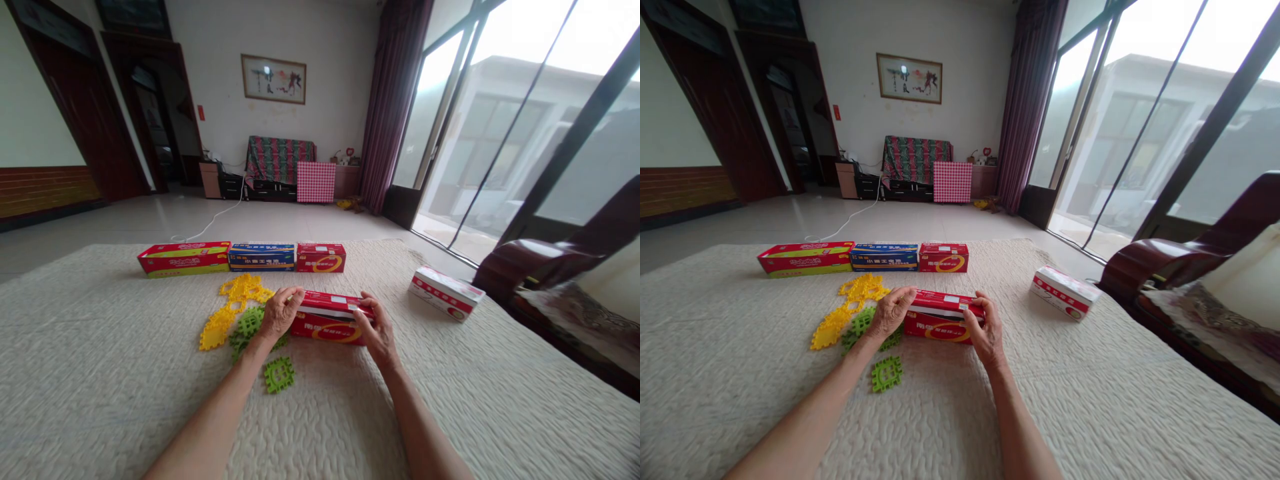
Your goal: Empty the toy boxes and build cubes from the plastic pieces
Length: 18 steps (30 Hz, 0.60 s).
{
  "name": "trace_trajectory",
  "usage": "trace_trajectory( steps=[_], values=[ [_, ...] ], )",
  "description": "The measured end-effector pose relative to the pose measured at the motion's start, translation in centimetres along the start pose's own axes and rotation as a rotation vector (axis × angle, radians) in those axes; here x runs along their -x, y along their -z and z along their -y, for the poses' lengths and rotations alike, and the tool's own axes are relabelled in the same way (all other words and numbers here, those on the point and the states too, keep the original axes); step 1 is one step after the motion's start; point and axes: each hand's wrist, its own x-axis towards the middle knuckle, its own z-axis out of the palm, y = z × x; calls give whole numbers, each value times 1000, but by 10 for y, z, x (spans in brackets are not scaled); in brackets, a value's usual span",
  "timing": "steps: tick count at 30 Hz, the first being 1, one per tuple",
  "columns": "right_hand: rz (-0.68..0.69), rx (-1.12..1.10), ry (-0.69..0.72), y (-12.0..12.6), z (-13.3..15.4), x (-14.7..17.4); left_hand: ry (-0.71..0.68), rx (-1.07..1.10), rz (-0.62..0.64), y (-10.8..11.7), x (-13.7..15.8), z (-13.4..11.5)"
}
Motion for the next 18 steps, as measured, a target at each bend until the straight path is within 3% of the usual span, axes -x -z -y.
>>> trace_trajectory(
  steps=[10,18],
  values=[
    [-21,19,52,-1,-6,-1,-100,-17,-69,-5,-1,5],
    [-2,38,115,0,-6,1,-113,-77,-28,-7,3,8]
  ],
)
